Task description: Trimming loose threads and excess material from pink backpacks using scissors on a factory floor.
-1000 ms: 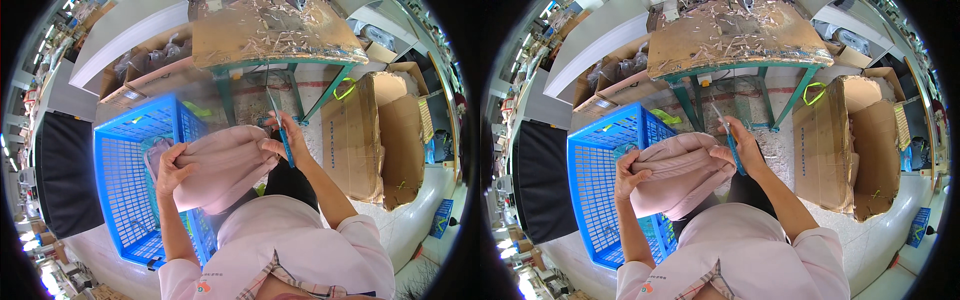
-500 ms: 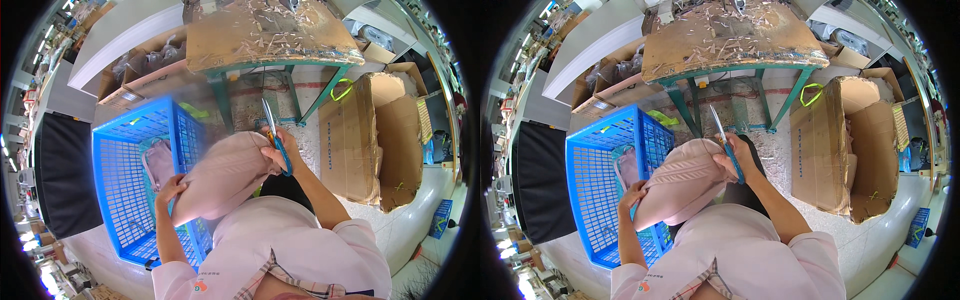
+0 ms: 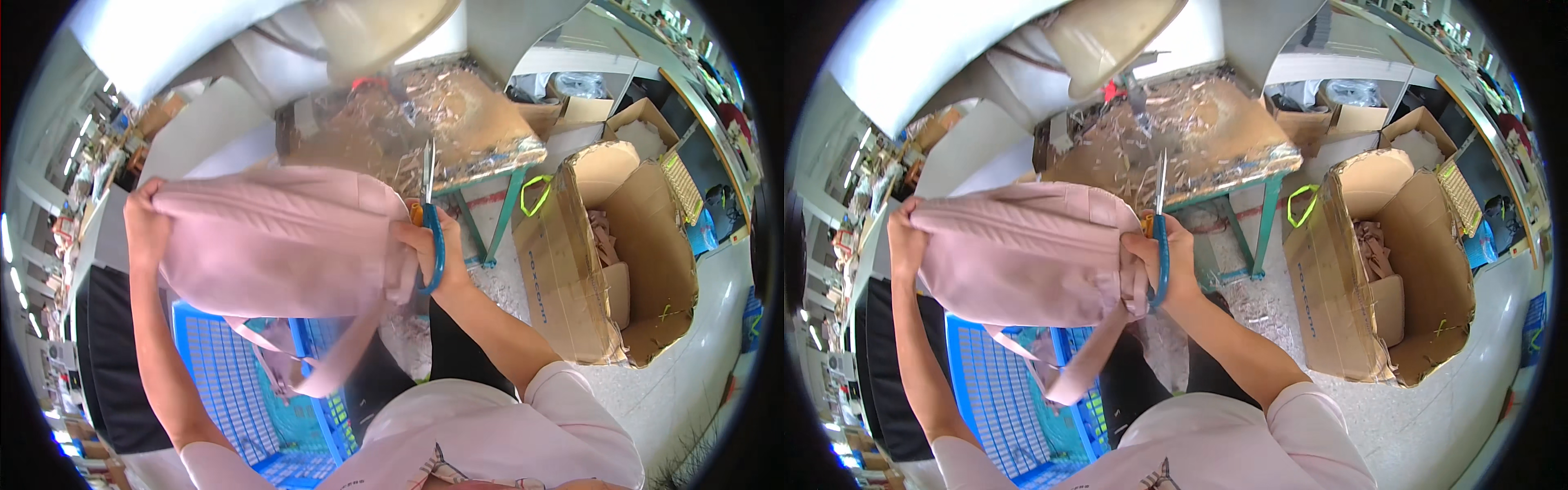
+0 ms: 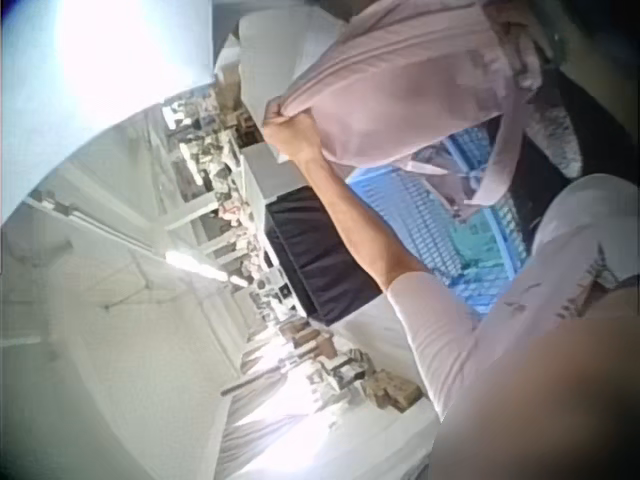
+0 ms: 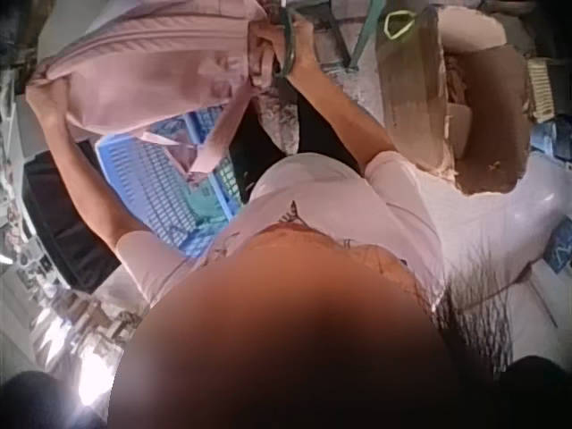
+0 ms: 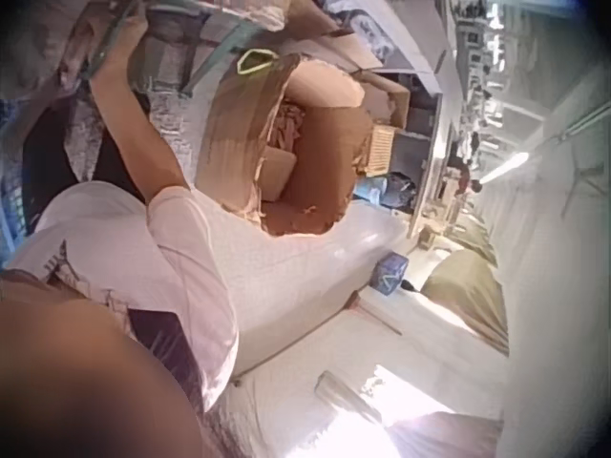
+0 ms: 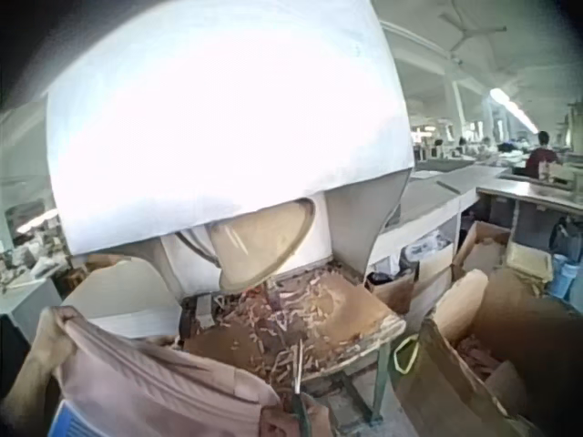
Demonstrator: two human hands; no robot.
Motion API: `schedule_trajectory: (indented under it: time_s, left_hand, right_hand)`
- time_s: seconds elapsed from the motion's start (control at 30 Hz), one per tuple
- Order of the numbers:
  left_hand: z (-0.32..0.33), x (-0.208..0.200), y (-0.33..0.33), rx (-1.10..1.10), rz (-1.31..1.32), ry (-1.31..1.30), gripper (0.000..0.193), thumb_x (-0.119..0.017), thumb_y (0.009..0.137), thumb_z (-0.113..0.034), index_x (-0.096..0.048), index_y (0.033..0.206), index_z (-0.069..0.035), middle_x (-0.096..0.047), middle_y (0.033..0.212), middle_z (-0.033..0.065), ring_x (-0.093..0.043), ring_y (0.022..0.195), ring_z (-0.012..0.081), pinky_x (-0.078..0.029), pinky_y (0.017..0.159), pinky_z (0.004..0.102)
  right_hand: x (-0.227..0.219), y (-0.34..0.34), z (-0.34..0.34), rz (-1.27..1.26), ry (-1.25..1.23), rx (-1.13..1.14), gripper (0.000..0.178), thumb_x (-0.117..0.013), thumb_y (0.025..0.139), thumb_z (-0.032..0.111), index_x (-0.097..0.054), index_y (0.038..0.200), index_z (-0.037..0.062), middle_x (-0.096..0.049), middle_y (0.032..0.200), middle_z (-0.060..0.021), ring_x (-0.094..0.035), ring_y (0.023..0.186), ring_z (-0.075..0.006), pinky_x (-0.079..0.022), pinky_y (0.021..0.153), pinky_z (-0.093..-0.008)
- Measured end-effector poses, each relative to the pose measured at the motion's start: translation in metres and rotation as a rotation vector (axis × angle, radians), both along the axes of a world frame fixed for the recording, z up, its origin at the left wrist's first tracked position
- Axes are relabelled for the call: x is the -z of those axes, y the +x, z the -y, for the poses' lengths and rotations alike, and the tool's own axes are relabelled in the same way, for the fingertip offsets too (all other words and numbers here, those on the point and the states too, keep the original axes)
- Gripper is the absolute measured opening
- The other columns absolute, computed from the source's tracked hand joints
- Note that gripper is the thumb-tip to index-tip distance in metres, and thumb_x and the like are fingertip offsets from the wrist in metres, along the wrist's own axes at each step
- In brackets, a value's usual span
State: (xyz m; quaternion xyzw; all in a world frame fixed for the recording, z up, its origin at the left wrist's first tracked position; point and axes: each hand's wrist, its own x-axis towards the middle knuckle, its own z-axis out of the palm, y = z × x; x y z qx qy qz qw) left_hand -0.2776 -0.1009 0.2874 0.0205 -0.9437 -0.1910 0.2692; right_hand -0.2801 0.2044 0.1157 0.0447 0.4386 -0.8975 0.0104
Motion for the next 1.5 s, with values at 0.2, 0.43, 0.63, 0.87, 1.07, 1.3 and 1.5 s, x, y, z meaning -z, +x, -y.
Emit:
schedule_trajectory:
  time_s: [0.2,0.43,0.63,0.87,1.07,1.3,1.5]
  left_hand:
    - [-0.018,-0.018,-0.088,-0.044,-0.097,-0.179,0.019,-0.07,0.06,-0.015,-0.063,0.076,-0.006,-0.062,0.073,0.0139,-0.06,0.066,0.0272,-0.045,0.062,0.0331]
    - [-0.019,0.002,-0.141,-0.188,-0.127,-0.184,0.021,-0.071,0.062,-0.019,-0.064,0.08,-0.012,-0.063,0.077,0.0098,-0.06,0.074,0.028,-0.045,0.065,0.0348]
    - [-0.026,0.011,-0.148,-0.218,-0.082,-0.119,0.02,-0.07,0.063,-0.018,-0.064,0.082,-0.013,-0.064,0.078,0.0091,-0.06,0.074,0.0268,-0.046,0.065,0.0346]
    - [-0.03,0.017,-0.146,-0.229,-0.067,-0.089,0.021,-0.07,0.064,-0.018,-0.064,0.083,-0.012,-0.065,0.079,0.0088,-0.061,0.073,0.0258,-0.046,0.065,0.0342]
    - [-0.028,0.021,-0.151,-0.22,-0.043,-0.066,0.024,-0.071,0.063,-0.019,-0.064,0.085,-0.01,-0.065,0.079,0.01,-0.061,0.074,0.0269,-0.046,0.065,0.0345]
    - [-0.023,0.032,-0.157,-0.193,-0.03,-0.067,0.028,-0.074,0.06,-0.02,-0.064,0.084,-0.01,-0.065,0.078,0.0109,-0.061,0.073,0.0264,-0.046,0.065,0.0345]
    - [-0.051,0.028,-0.154,-0.196,0.007,-0.037,0.026,-0.073,0.059,-0.017,-0.063,0.081,-0.008,-0.063,0.068,0.0082,-0.06,0.063,0.0224,-0.046,0.06,0.0341]
  right_hand:
    - [-0.011,-0.04,-0.002,0.077,-0.063,0.001,0.015,-0.062,0.066,-0.002,-0.056,0.08,0.0015,-0.054,0.069,-0.002,-0.05,0.058,-0.0113,-0.04,0.054,-0.0238]
    - [-0.012,-0.065,-0.001,0.108,-0.068,0.126,0.018,-0.063,0.061,-0.005,-0.053,0.075,0.0007,-0.052,0.065,-0.0013,-0.048,0.053,-0.0099,-0.038,0.049,-0.023]
    - [-0.021,-0.069,0.0,0.071,-0.031,0.202,0.027,-0.063,0.06,-0.005,-0.053,0.085,-0.003,-0.051,0.067,-0.0001,-0.046,0.054,-0.0081,-0.037,0.049,-0.0209]
    - [-0.018,-0.074,0.0,0.046,0.049,0.281,0.041,-0.064,0.059,-0.004,-0.05,0.097,-0.0075,-0.05,0.069,-0.0009,-0.046,0.055,-0.0073,-0.037,0.049,-0.0203]
    - [-0.019,-0.073,-0.003,0.036,0.062,0.284,0.042,-0.064,0.059,-0.004,-0.049,0.098,-0.0076,-0.051,0.067,-0.0006,-0.046,0.054,-0.0072,-0.038,0.048,-0.0208]
    - [-0.011,-0.072,-0.006,0.012,0.085,0.271,0.03,-0.065,0.063,-0.005,-0.053,0.091,-0.0018,-0.053,0.071,0.0003,-0.05,0.059,-0.0077,-0.041,0.056,-0.0196]
    - [-0.01,-0.057,-0.013,0.023,0.029,0.319,0.036,-0.064,0.061,-0.004,-0.05,0.094,-0.0065,-0.05,0.067,0.0,-0.046,0.054,-0.0067,-0.037,0.048,-0.0195]
